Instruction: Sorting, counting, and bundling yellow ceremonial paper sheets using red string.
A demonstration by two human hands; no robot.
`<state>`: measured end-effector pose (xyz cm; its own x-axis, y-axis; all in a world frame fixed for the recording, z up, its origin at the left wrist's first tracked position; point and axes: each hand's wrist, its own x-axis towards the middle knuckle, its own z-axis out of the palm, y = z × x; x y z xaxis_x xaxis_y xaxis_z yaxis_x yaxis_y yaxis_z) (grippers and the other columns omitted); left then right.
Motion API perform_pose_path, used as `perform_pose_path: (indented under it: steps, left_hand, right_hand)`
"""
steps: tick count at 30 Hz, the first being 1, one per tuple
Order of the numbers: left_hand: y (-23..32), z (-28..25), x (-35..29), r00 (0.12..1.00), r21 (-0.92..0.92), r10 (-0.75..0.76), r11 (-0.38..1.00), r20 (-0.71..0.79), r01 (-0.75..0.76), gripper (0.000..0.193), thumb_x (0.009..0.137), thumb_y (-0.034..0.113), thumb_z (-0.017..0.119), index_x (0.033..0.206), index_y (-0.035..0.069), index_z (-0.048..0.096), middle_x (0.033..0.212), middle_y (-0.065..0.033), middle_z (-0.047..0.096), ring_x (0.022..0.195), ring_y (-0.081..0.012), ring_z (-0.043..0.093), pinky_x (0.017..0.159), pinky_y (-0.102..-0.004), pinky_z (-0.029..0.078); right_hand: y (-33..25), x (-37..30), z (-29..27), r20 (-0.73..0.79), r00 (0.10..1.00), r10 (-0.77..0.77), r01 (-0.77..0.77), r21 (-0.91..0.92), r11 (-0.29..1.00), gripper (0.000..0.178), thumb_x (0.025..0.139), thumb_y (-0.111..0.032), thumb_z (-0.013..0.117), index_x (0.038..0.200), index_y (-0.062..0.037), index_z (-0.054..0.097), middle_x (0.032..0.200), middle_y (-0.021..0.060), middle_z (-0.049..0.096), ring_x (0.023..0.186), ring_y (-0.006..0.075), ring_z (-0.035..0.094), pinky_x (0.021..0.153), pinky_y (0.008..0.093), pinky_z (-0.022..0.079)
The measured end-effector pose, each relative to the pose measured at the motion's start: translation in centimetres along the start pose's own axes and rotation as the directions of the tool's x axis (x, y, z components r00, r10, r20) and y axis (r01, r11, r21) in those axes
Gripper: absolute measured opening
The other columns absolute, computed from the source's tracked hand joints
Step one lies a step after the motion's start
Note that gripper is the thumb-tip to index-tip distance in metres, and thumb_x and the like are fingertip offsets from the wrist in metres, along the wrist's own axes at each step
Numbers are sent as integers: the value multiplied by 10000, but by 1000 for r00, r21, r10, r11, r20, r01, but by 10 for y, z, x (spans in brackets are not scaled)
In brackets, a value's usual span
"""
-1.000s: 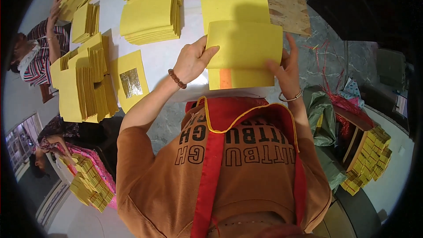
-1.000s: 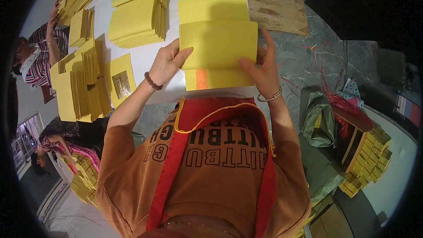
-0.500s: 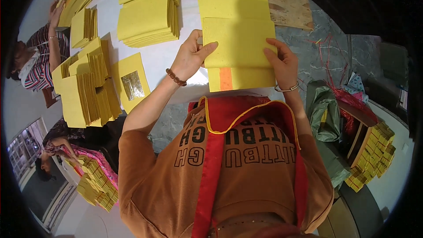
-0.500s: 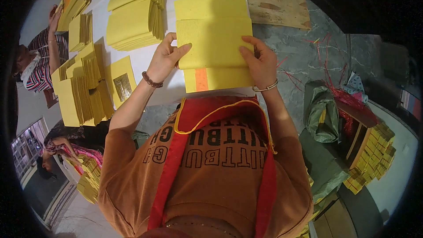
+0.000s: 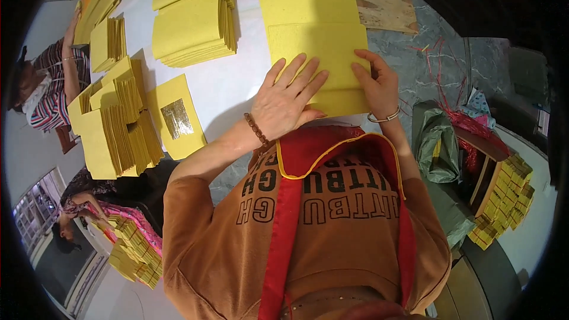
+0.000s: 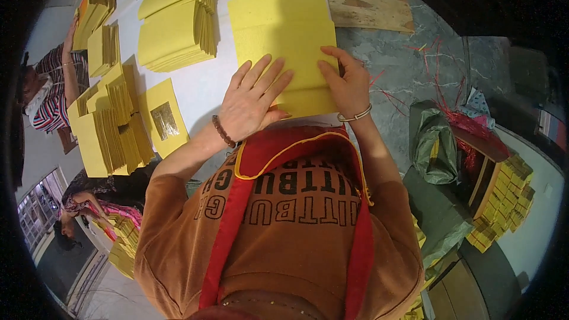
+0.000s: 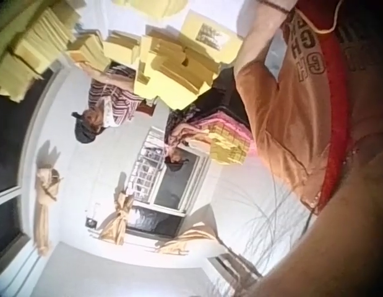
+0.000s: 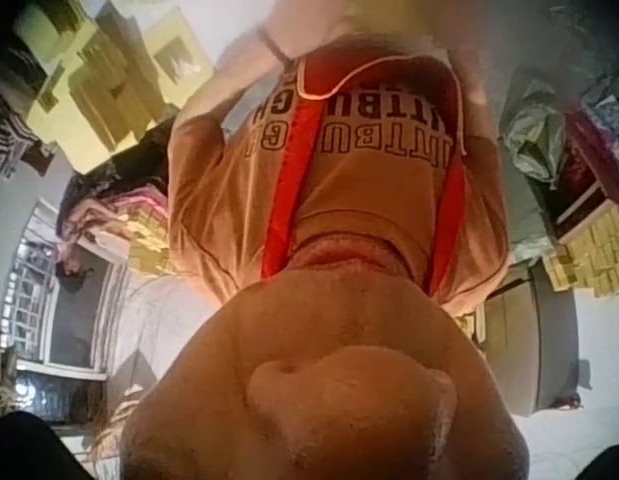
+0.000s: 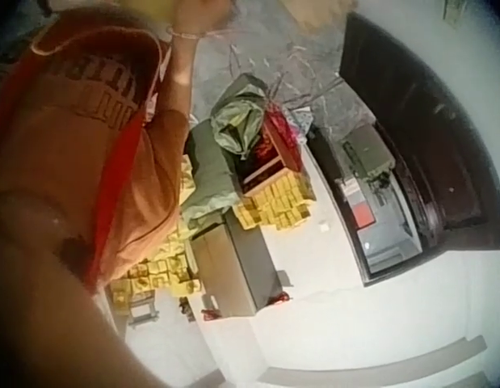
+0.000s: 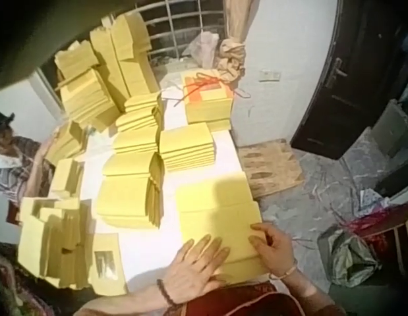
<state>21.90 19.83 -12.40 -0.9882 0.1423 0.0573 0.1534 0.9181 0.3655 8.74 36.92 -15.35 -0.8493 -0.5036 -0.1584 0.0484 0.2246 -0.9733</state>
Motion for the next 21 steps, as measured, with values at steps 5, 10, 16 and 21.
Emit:
perform_pose_path:
  steps: [5, 10, 16, 21]
  left_hand:
    - [-2, 10, -3, 1000, 63, -3, 998, -22, 4, 732, 717, 487, 567, 1312, 114, 362, 1379, -114, 307, 1281, -277, 264, 1035, -436, 194]
    - [-7, 9, 2, 1000, 56, 18, 998, 16, -19, 721, 739, 501, 538, 1316, 111, 352, 1384, -114, 298, 1286, -278, 255, 1042, -439, 171]
    - [-1, -2, 12, 997, 209, 80, 975, -23, -73, 557, 765, 295, 558, 1261, 76, 428, 1271, -144, 418, 1178, -275, 381, 941, -426, 322]
    - [5, -7, 30, 982, 414, 167, 903, -87, -117, 536, 679, 175, 553, 1175, -12, 477, 1074, -177, 501, 989, -272, 484, 776, -353, 435]
  right_hand:
    - [-14, -15, 10, 12, 919, -395, 313, -631, 710, 379, 761, -129, 655, 1122, -77, 554, 1205, 116, 466, 1113, 225, 442, 862, 312, 400]
    - [27, -16, 1, 26, 988, -149, 149, 9, 989, 384, 772, -116, 644, 1141, -74, 544, 1254, 113, 430, 1173, 235, 404, 936, 316, 367]
    - [40, -17, -6, 72, 997, 29, -52, 342, 938, 318, 814, -37, 574, 1130, -33, 542, 1310, 101, 392, 1198, 194, 383, 953, 292, 347]
    - [38, -17, -7, 36, 997, 65, -73, 290, 954, 271, 874, -126, 511, 1124, -29, 547, 1300, 105, 403, 1195, 194, 384, 973, 297, 319]
